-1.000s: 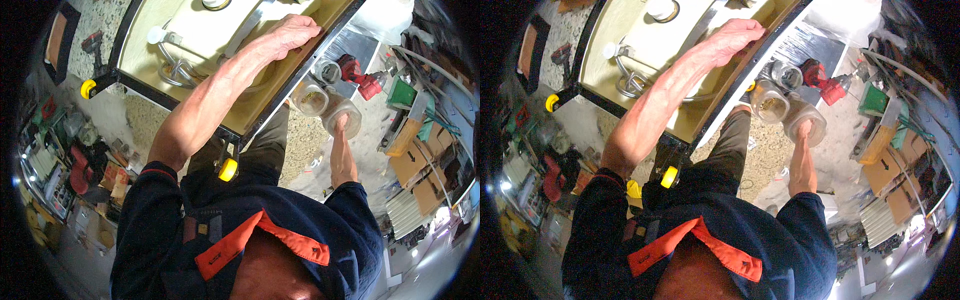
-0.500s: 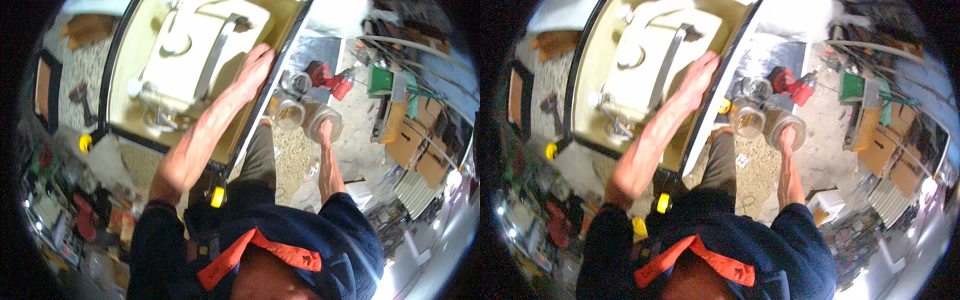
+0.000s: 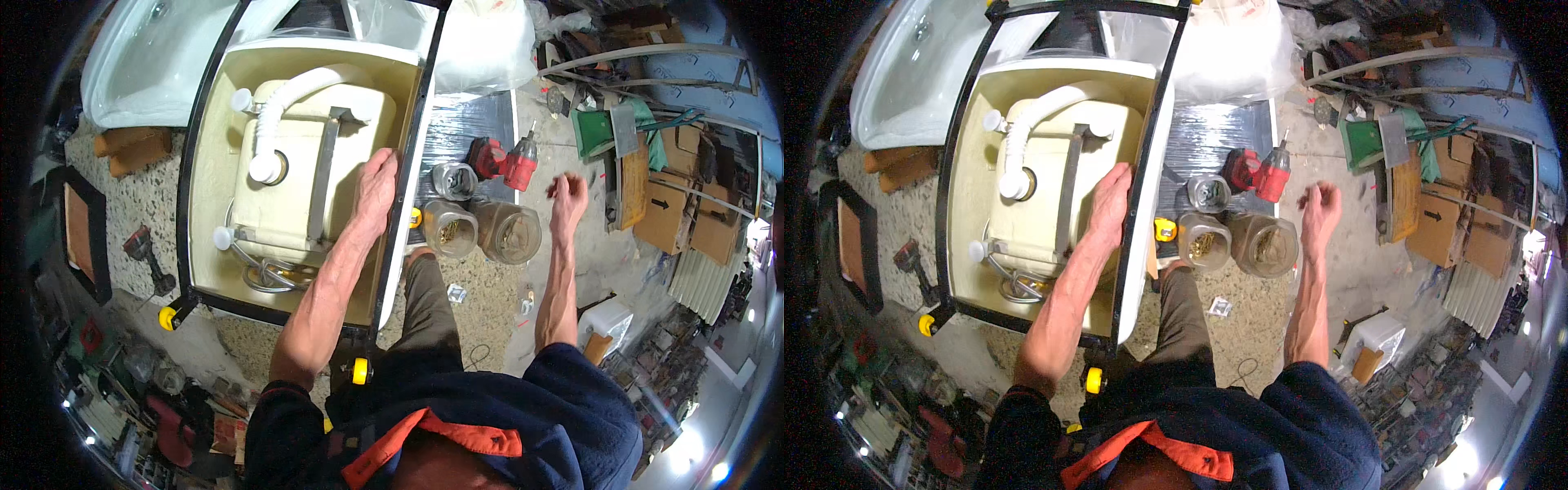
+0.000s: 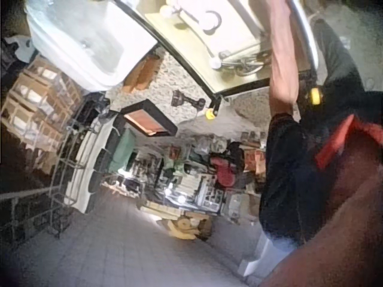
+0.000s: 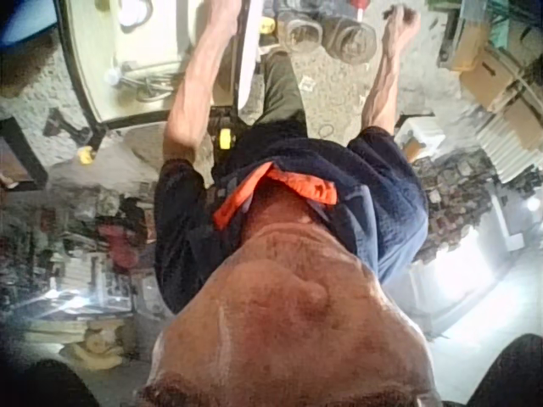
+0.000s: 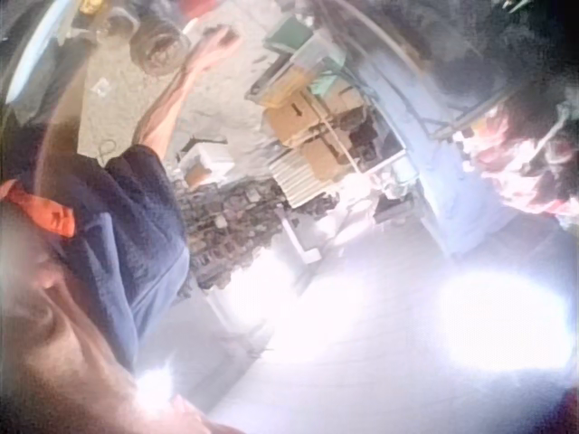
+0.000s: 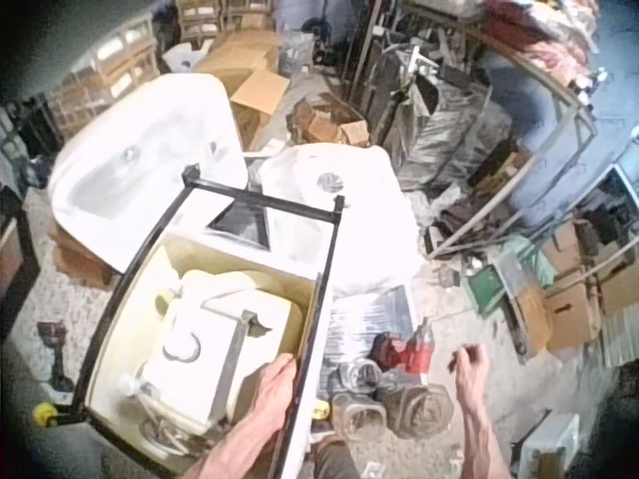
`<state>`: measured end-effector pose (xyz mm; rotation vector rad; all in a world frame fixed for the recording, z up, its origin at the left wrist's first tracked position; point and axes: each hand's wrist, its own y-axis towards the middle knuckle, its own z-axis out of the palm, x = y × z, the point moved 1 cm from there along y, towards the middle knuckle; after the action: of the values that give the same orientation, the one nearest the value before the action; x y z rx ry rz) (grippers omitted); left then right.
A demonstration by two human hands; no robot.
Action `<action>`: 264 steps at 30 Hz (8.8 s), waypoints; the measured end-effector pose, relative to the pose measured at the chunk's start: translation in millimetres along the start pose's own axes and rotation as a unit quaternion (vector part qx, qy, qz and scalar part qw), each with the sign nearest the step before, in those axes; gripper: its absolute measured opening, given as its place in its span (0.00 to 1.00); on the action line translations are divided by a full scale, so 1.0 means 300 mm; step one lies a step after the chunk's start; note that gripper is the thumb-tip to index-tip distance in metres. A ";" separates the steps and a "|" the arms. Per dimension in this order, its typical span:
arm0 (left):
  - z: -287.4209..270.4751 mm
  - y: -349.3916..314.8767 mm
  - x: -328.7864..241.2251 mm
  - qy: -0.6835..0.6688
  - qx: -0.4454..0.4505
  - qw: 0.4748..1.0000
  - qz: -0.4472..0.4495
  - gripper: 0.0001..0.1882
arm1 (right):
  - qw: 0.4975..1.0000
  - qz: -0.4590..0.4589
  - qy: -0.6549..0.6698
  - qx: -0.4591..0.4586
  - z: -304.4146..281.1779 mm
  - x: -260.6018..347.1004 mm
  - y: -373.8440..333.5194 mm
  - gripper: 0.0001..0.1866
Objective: The person positions a metal frame under a white sink and secures it using a cordless drill and screws. They repeatedly pick screws from a container and fasten them into the frame corners.
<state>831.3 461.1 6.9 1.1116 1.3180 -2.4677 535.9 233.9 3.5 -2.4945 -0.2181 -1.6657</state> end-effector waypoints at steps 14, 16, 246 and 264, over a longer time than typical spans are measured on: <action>0.023 -0.038 -0.035 0.177 -0.024 0.982 0.066 0.29 | 0.970 0.237 0.046 0.035 0.224 -0.234 0.543 0.09; 0.031 -0.042 -0.053 0.268 -0.025 0.954 0.131 0.28 | 0.970 0.233 0.030 0.054 0.268 -0.227 0.543 0.09; 0.100 0.145 -0.040 0.293 -0.045 0.946 0.130 0.13 | 0.762 0.083 -0.484 0.422 0.487 0.917 0.193 0.09; 0.068 0.393 0.071 0.448 -0.039 0.880 0.149 0.27 | 0.689 -0.006 -0.538 0.486 0.499 0.933 0.141 0.18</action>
<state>855.3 378.2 -78.6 2.3705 1.2312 -1.6609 785.6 233.9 204.0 -2.1033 -0.9065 0.2498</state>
